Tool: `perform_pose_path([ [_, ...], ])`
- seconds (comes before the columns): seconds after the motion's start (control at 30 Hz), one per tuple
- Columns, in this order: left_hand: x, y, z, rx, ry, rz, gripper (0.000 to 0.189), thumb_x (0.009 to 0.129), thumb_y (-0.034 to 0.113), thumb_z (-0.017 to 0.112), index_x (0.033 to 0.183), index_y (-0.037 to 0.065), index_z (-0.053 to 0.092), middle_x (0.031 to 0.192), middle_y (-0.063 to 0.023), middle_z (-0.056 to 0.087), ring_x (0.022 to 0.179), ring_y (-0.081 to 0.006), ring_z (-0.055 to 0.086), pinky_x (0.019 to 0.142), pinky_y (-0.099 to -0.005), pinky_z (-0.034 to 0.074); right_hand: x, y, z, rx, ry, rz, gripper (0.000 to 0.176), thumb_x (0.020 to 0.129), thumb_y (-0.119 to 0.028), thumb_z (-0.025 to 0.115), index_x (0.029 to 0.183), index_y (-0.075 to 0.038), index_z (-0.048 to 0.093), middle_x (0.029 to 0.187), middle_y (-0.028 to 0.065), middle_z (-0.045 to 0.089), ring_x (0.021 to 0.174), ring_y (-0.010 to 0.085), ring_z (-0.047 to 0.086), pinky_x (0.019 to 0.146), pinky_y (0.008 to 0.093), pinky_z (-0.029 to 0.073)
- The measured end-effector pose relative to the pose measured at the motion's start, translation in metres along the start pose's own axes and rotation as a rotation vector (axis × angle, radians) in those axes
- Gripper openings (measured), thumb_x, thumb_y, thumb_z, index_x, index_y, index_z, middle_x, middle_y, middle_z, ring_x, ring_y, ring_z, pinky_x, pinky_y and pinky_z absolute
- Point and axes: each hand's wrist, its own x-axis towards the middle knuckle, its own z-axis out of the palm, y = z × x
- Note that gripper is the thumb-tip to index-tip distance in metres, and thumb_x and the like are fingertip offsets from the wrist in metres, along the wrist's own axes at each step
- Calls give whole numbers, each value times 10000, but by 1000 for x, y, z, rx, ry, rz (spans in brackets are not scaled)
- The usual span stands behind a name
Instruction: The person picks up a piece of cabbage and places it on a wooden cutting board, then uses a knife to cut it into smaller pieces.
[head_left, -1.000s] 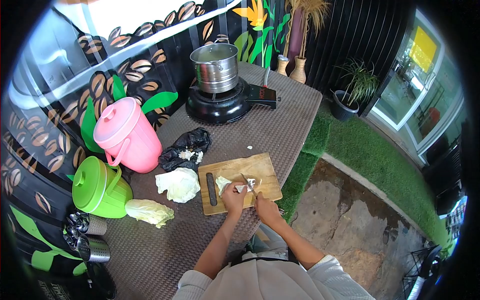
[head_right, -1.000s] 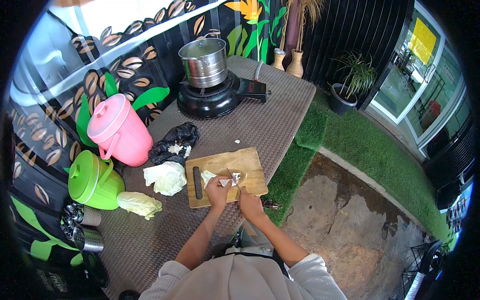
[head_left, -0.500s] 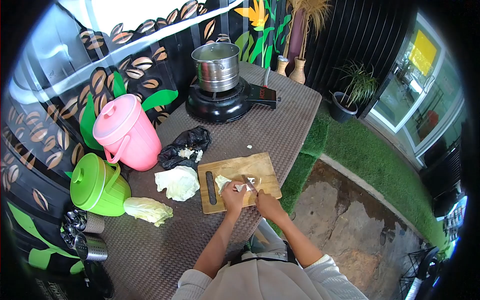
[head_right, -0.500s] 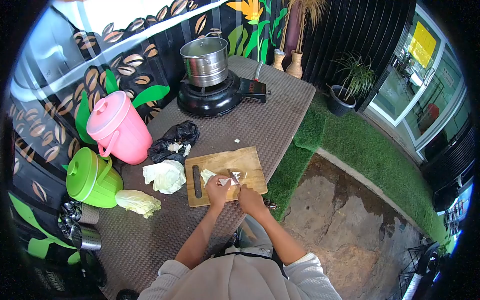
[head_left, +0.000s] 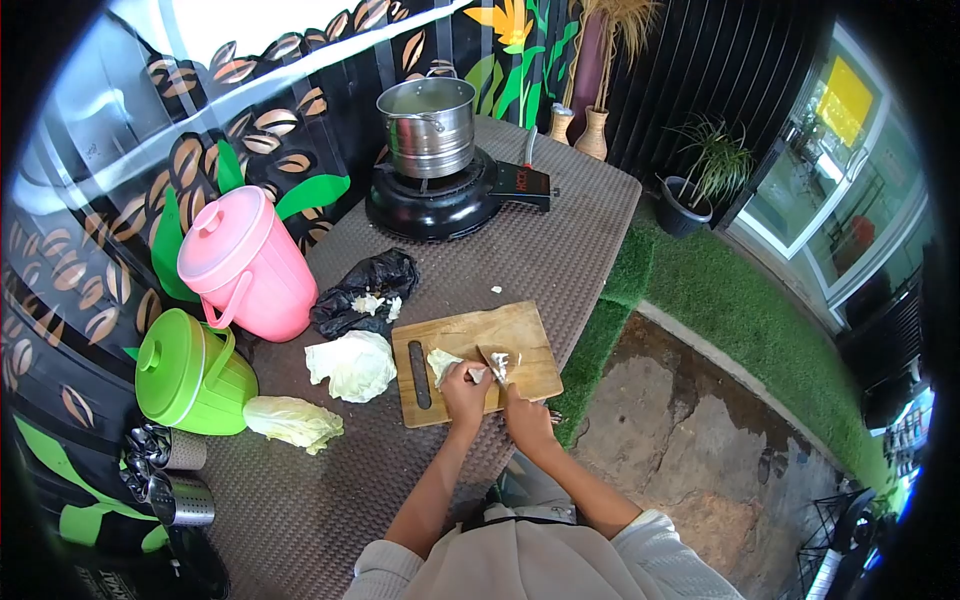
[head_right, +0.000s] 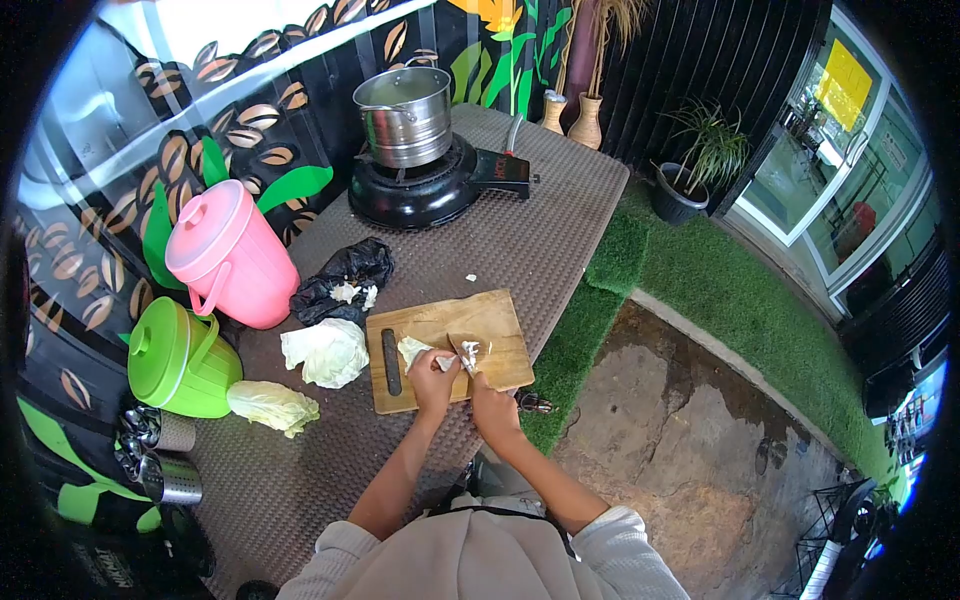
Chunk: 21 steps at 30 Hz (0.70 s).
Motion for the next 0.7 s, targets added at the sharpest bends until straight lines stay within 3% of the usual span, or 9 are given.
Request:
perform_pose_path([
  [0.23,-1,-4,0,30,2,16,143,686,52,762,792,11,676,735,-77,590,630,-165,587,542,-285,451,13,10,-23,247,-146,11,218,906,-188,443,956,23,434,700,269,604,683,442,621,593,519,501],
  [0.33,-2,-5,1,0,-2,-13,143,692,54,759,800,7,678,734,-75,587,631,-160,587,542,-280,450,13,9,-31,235,-182,2,230,909,-195,442,958,30,439,712,267,607,673,444,620,611,514,502],
  [0.7,-1,-4,0,-6,0,16,145,681,65,760,791,16,679,713,-68,583,574,-141,537,521,-276,423,-3,-3,1,87,-38,38,182,892,-172,479,935,-3,428,676,247,605,641,394,642,534,467,525],
])
